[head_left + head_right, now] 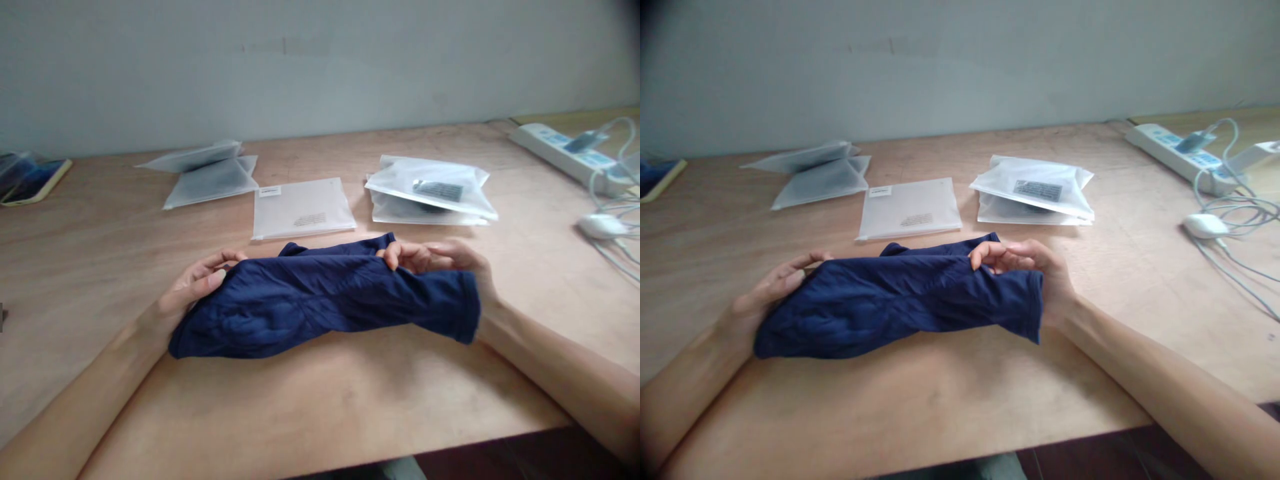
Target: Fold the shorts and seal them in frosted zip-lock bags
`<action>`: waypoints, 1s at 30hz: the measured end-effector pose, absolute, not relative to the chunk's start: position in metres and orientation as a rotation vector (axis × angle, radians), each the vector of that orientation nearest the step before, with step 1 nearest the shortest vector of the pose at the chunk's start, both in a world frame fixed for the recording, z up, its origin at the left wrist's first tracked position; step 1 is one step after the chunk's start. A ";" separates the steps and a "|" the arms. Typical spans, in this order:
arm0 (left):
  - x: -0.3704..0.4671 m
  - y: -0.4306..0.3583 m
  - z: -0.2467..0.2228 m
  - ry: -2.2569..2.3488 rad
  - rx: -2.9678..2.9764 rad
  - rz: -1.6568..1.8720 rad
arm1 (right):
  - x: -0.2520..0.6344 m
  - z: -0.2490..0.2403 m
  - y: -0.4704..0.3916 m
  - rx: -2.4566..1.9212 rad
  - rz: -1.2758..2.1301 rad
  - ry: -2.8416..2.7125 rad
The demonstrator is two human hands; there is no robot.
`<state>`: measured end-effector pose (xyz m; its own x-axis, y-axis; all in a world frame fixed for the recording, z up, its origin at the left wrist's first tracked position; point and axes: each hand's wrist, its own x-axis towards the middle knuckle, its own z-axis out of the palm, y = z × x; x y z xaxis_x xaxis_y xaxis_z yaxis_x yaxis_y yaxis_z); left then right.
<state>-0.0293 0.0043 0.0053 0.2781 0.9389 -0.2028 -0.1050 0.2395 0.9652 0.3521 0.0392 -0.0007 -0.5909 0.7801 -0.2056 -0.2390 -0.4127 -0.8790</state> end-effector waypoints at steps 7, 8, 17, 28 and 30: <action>-0.042 0.016 0.001 1.141 1.478 0.902 | 0.347 0.010 0.039 -1.051 1.576 -1.450; -0.043 0.017 -0.002 1.203 1.586 0.886 | 0.346 0.008 0.040 -1.076 1.538 -1.449; -0.035 0.013 -0.009 1.689 2.322 0.974 | 0.342 -0.015 0.045 -1.252 0.775 -1.560; -0.037 0.018 -0.013 1.828 2.679 0.751 | 0.352 -0.022 0.051 -1.365 0.105 -2.054; -0.034 0.015 -0.010 1.845 2.766 0.764 | 0.353 -0.023 0.053 -1.376 0.043 -2.088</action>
<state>-0.0342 0.0149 -0.0102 0.3274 0.8015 0.5004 0.9207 -0.3897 0.0218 0.3525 0.0526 -0.0229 -0.2561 0.8380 0.4818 0.8175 0.4538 -0.3547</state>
